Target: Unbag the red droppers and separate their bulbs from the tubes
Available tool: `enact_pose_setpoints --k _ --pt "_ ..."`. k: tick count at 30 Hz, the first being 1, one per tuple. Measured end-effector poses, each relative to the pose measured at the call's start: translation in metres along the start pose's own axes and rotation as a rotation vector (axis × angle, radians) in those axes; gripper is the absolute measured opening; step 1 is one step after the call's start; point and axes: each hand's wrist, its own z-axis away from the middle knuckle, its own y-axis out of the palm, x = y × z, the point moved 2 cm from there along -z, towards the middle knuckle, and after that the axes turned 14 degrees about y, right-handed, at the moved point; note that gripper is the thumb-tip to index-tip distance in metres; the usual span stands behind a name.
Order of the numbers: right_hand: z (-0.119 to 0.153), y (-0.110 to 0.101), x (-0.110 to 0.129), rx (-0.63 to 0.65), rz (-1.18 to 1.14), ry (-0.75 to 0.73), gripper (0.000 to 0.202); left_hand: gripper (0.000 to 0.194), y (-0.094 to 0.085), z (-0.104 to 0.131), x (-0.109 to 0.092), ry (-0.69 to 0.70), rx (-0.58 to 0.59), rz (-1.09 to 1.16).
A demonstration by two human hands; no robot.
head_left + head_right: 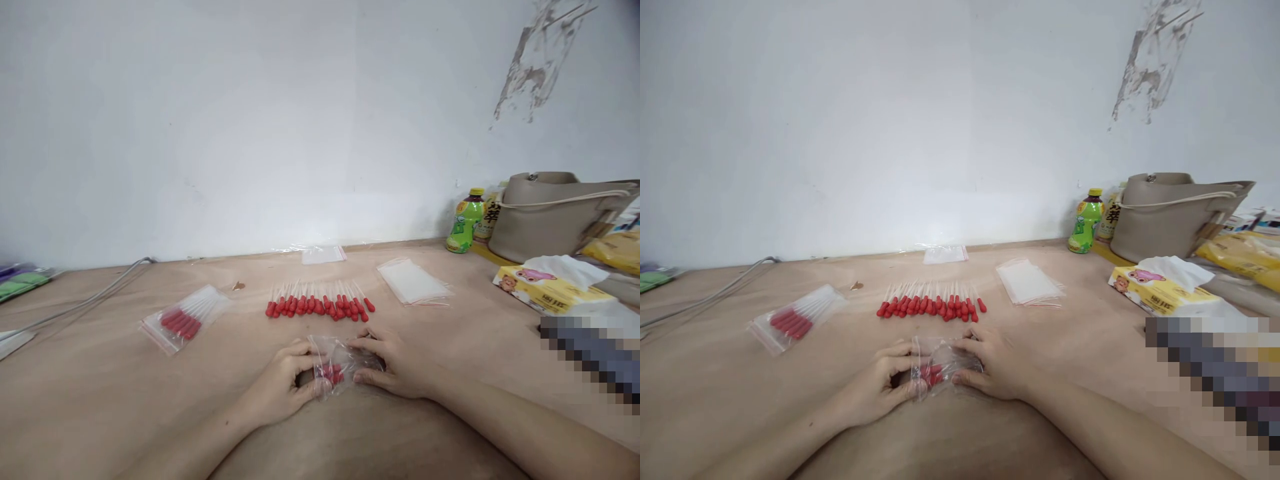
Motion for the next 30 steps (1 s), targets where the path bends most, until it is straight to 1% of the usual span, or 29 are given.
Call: enact_pose_setpoints --k 3,6,8,10,12,16,18,20,23,30 --pt "0.000 0.001 0.000 0.001 0.006 0.003 0.045 0.016 -0.001 0.000 -0.003 -0.034 0.003 0.017" --pt "0.000 0.001 0.001 -0.003 0.006 -0.005 0.044 0.008 0.002 0.006 -0.005 -0.079 -0.013 -0.028" --pt "0.001 0.000 0.002 0.000 0.007 -0.007 0.043 0.007 0.006 0.010 -0.006 -0.078 -0.014 -0.064" --pt "0.001 0.000 0.002 0.001 0.009 -0.004 0.042 0.009 0.010 0.014 -0.006 -0.063 -0.025 -0.062" --pt "0.001 0.000 0.002 -0.002 0.013 0.003 0.044 0.012 0.011 0.015 -0.004 -0.100 -0.060 0.004" --pt "0.001 0.002 0.000 0.001 0.027 0.007 0.046 0.018 0.007 0.016 0.004 -0.291 -0.178 0.337" --pt "0.001 0.002 0.000 -0.005 0.036 0.007 0.046 0.020 0.003 0.015 0.007 -0.337 -0.217 0.470" --pt "0.001 0.003 0.000 -0.009 0.042 0.008 0.047 0.022 0.000 0.015 0.008 -0.356 -0.218 0.520" --pt "0.001 0.003 0.000 -0.003 0.047 0.016 0.049 0.022 -0.001 0.017 0.010 -0.381 -0.216 0.538" --pt "0.001 -0.003 0.006 0.024 0.074 0.009 0.050 0.025 -0.003 0.018 0.014 -0.438 -0.316 0.608"
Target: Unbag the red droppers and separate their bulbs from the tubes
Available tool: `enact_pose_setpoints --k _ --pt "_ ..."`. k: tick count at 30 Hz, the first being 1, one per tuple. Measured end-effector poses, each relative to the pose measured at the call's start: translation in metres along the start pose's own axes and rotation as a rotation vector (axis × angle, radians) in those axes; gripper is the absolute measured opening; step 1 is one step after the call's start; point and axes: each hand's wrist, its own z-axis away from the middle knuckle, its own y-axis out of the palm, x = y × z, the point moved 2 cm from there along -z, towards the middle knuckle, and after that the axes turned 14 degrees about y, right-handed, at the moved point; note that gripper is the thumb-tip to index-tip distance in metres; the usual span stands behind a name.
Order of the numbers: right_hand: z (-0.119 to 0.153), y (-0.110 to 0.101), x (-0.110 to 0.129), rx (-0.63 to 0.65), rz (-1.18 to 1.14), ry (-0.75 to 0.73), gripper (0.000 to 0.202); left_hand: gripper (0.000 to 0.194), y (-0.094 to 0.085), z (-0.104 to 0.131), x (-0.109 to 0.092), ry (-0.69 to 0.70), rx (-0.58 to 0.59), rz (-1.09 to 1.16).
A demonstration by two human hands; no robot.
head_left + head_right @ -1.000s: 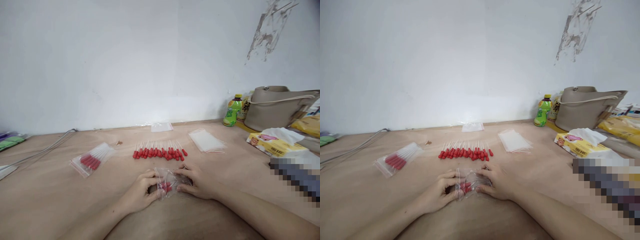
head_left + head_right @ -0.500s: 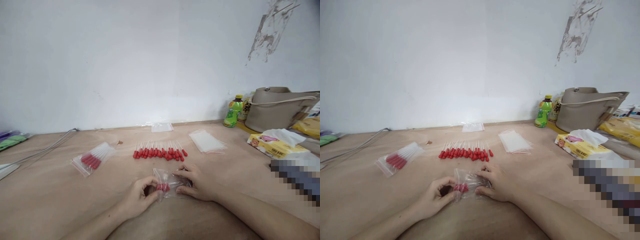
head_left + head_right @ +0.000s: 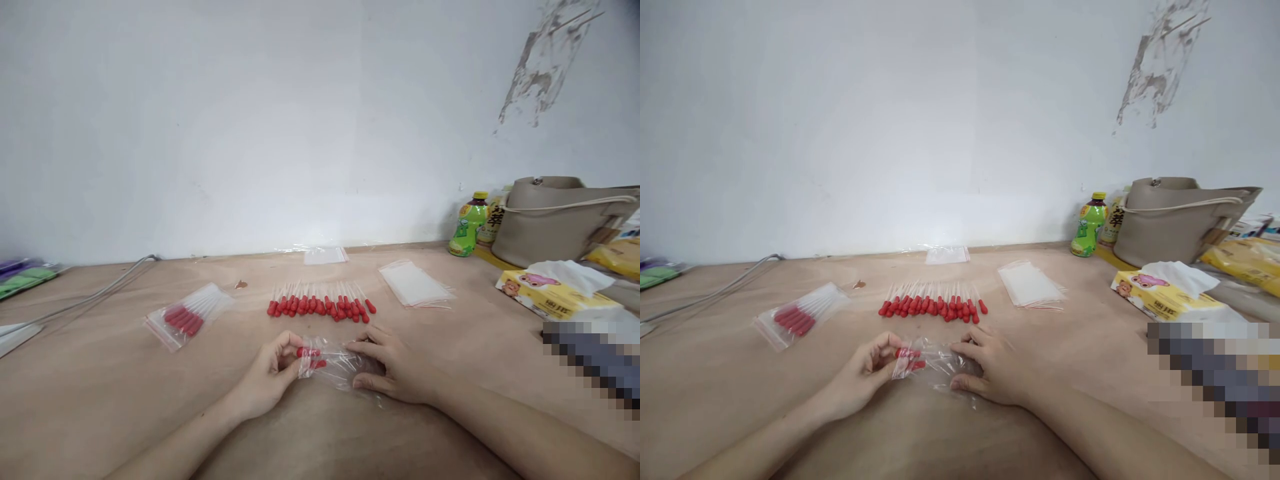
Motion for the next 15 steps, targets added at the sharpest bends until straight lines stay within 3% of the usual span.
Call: enact_pose_setpoints --k 6,9,15 --pt "-0.001 -0.002 0.001 0.039 0.021 0.011 0.052 0.029 -0.002 -0.002 -0.002 -0.049 -0.104 0.029" --pt "-0.001 -0.001 0.000 0.047 0.020 0.000 0.052 0.024 -0.001 0.001 -0.002 -0.020 -0.051 -0.067" --pt "0.003 0.001 0.004 0.020 0.002 0.035 0.043 0.013 0.003 0.012 -0.010 0.423 0.278 -0.718"
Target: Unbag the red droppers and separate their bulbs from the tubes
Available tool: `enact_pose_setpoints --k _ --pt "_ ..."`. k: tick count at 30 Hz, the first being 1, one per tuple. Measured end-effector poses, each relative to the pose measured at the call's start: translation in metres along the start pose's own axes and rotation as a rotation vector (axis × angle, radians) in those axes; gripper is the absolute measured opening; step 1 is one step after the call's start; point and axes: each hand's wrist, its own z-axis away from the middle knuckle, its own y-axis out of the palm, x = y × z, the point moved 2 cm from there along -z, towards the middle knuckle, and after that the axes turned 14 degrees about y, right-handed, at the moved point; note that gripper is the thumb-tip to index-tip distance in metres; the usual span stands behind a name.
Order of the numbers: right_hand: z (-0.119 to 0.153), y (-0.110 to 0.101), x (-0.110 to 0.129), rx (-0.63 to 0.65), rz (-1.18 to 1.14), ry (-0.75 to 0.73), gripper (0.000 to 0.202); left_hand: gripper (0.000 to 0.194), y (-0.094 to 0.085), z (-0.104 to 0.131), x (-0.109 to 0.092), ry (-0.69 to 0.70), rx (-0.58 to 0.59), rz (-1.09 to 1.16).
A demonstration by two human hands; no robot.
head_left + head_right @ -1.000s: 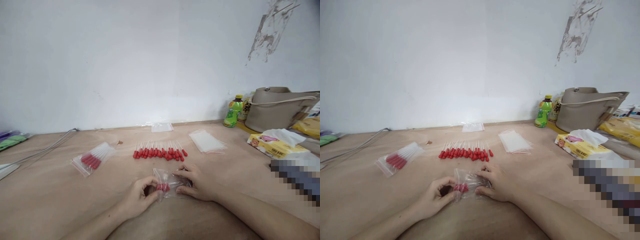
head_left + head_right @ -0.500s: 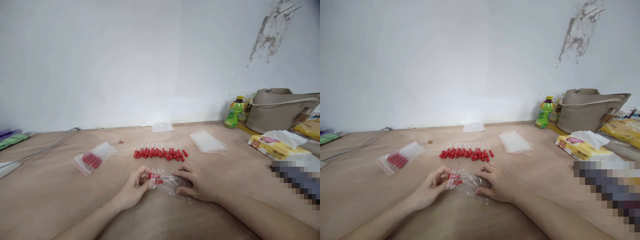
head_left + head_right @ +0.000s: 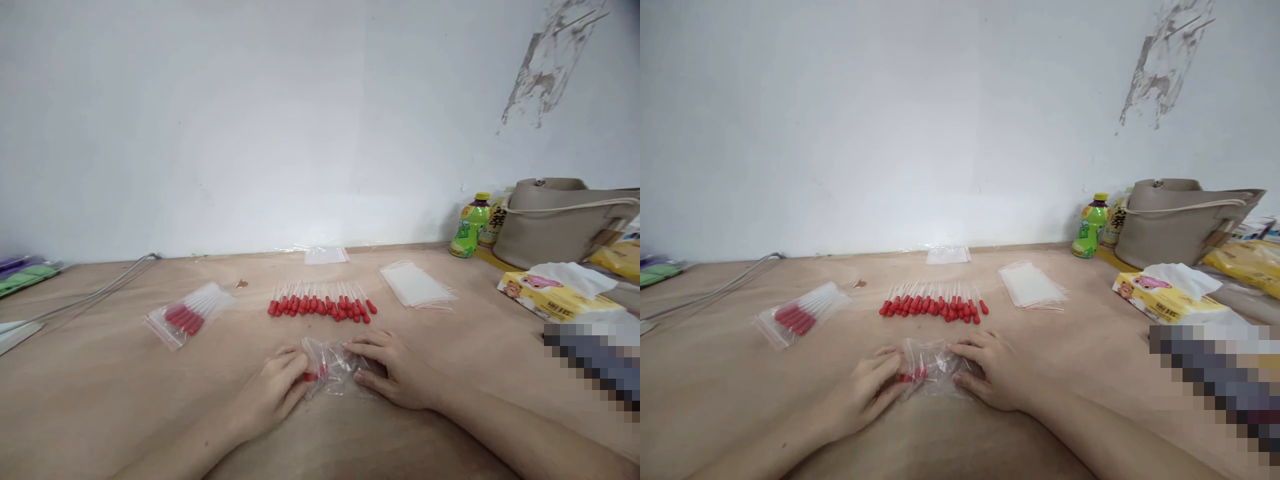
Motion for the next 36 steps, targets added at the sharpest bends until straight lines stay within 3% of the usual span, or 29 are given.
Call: enact_pose_setpoints --k 3,7,10,14,18,20,22,25,29,32,36 --pt "0.003 0.001 0.003 -0.007 0.004 0.037 0.050 0.016 0.002 -0.001 -0.003 0.060 0.018 -0.026" --pt "0.004 0.002 0.003 0.002 0.000 0.064 0.057 0.010 -0.004 -0.003 0.007 -0.162 -0.079 0.360" --pt "0.003 0.002 -0.001 0.014 -0.026 0.062 0.059 0.016 -0.026 0.001 0.029 -0.272 -0.103 0.670" --pt "0.001 0.003 -0.004 0.025 -0.053 0.055 0.059 0.020 -0.073 0.026 0.071 -0.420 -0.141 0.738" --pt "0.001 0.004 -0.005 0.017 -0.064 0.034 0.059 0.031 -0.099 0.049 0.105 -0.525 -0.699 0.692" --pt "0.001 0.004 -0.004 0.013 -0.065 0.034 0.058 0.034 -0.096 0.050 0.111 -0.520 -0.939 0.523" --pt "0.001 0.003 -0.004 0.015 -0.064 0.032 0.058 0.033 -0.085 0.044 0.112 -0.519 -1.039 0.283" --pt "0.001 0.003 -0.003 0.015 -0.059 0.027 0.058 0.030 -0.064 0.031 0.110 -0.451 -0.935 -0.056" --pt "0.001 0.002 -0.002 0.009 -0.045 0.025 0.058 0.025 -0.045 0.020 0.109 -0.300 -0.596 -0.305" --pt "0.001 0.002 -0.001 0.007 -0.048 0.026 0.057 0.028 -0.040 0.016 0.106 -0.281 -0.415 -0.348" --pt "0.001 0.002 -0.001 0.011 -0.049 0.025 0.057 0.037 -0.039 0.014 0.098 -0.294 -0.318 -0.261"
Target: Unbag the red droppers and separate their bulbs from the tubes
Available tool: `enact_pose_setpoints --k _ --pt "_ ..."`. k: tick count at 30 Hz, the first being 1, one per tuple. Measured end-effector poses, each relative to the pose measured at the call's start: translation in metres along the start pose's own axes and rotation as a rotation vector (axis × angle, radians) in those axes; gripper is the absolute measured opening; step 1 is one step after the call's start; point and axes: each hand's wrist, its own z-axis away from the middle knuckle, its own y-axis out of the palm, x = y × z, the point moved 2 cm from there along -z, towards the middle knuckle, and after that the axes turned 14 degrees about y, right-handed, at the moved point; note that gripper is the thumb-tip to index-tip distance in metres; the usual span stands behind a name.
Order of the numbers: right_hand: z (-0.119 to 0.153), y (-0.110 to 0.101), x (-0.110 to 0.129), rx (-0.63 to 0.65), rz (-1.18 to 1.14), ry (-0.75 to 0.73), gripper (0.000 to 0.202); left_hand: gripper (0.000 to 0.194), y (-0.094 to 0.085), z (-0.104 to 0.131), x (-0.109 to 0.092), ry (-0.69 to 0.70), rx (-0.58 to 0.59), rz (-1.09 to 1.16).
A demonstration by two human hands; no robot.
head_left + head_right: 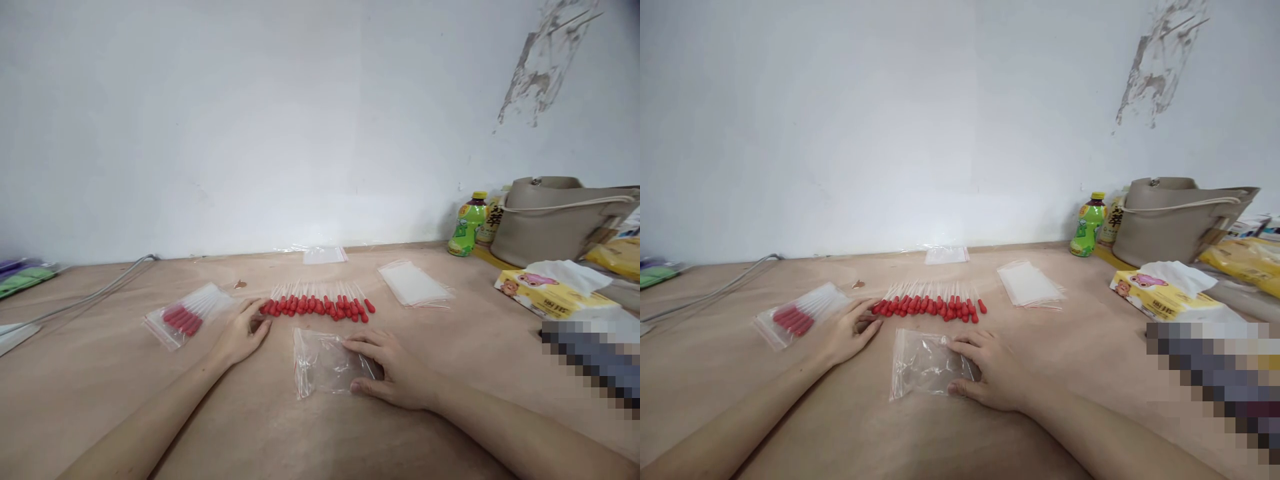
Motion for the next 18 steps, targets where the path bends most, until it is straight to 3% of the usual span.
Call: enact_pose_setpoints --k 3,11,15,18 --pt "0.000 0.000 0.000 -0.007 0.000 -0.008 0.057 0.040 0.001 0.003 0.000 -0.053 0.041 0.036" --pt "0.000 0.000 -0.001 -0.008 0.007 -0.006 0.057 0.046 0.008 0.007 0.009 -0.119 0.018 0.016" --pt "0.000 0.000 -0.001 -0.005 0.012 -0.008 0.058 0.043 0.005 0.007 0.009 -0.111 0.004 -0.001" --pt "-0.001 0.000 -0.001 0.002 0.018 -0.002 0.058 0.040 -0.003 0.006 -0.001 -0.019 -0.048 -0.113"
